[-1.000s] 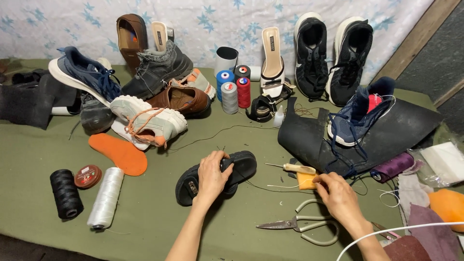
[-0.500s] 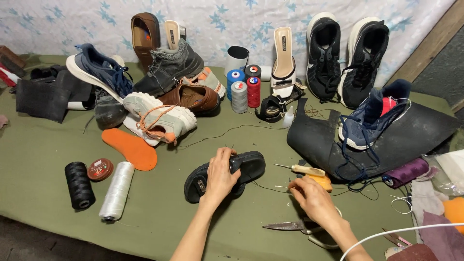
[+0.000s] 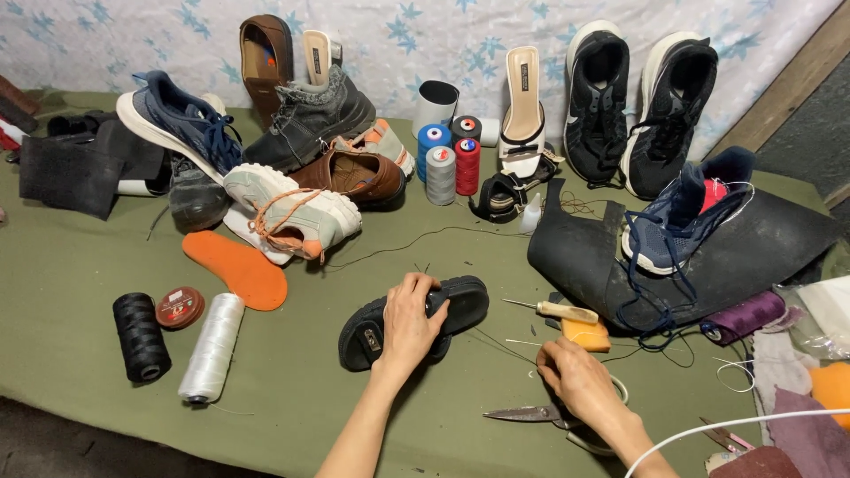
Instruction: Hand-sewing the sole of a black sandal to repair it on a workbench.
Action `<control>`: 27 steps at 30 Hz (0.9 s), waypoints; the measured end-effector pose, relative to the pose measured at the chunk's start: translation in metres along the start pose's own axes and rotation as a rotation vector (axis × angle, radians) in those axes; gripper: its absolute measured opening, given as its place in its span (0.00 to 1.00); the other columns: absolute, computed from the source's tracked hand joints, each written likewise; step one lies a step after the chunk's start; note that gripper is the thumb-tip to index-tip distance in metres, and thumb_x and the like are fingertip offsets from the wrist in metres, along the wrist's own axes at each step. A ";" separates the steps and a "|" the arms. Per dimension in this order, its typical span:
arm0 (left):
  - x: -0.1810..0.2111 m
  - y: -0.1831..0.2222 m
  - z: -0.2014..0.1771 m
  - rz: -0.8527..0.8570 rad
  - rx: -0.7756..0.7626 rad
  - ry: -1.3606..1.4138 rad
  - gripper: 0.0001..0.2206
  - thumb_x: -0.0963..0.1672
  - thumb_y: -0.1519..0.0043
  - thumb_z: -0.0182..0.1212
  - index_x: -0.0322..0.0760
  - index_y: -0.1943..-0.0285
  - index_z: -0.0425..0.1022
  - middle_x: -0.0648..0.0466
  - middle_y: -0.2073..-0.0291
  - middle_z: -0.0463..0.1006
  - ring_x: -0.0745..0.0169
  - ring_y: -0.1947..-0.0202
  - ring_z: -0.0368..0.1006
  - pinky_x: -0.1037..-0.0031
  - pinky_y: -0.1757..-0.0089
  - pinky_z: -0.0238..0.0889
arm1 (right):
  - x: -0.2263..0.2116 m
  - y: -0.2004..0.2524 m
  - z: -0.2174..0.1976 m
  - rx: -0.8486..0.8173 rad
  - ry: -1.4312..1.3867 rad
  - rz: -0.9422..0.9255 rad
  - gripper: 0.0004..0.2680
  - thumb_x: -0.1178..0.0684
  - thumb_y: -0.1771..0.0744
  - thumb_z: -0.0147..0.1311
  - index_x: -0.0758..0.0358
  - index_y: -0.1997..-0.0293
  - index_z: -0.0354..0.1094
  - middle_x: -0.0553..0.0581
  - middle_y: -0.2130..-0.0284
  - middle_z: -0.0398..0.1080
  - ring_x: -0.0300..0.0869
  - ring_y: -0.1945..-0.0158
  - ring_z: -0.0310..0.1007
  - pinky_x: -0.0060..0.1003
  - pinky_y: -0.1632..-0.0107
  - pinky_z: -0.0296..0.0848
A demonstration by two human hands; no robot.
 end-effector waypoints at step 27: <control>0.004 -0.006 -0.017 -0.142 -0.206 0.102 0.20 0.38 0.47 0.66 0.38 0.44 0.73 0.47 0.49 0.70 0.27 0.50 0.73 0.48 0.48 0.67 | 0.017 -0.042 -0.050 0.372 0.361 0.012 0.09 0.46 0.34 0.53 0.48 0.49 0.70 0.45 0.62 0.67 0.41 0.53 0.71 0.34 0.59 0.76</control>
Point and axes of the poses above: each hand's wrist, its own y-axis away from the middle knuckle, its own z-axis out of the palm, x = y × z, the point moved 8 cm from there along -y, towards the middle knuckle
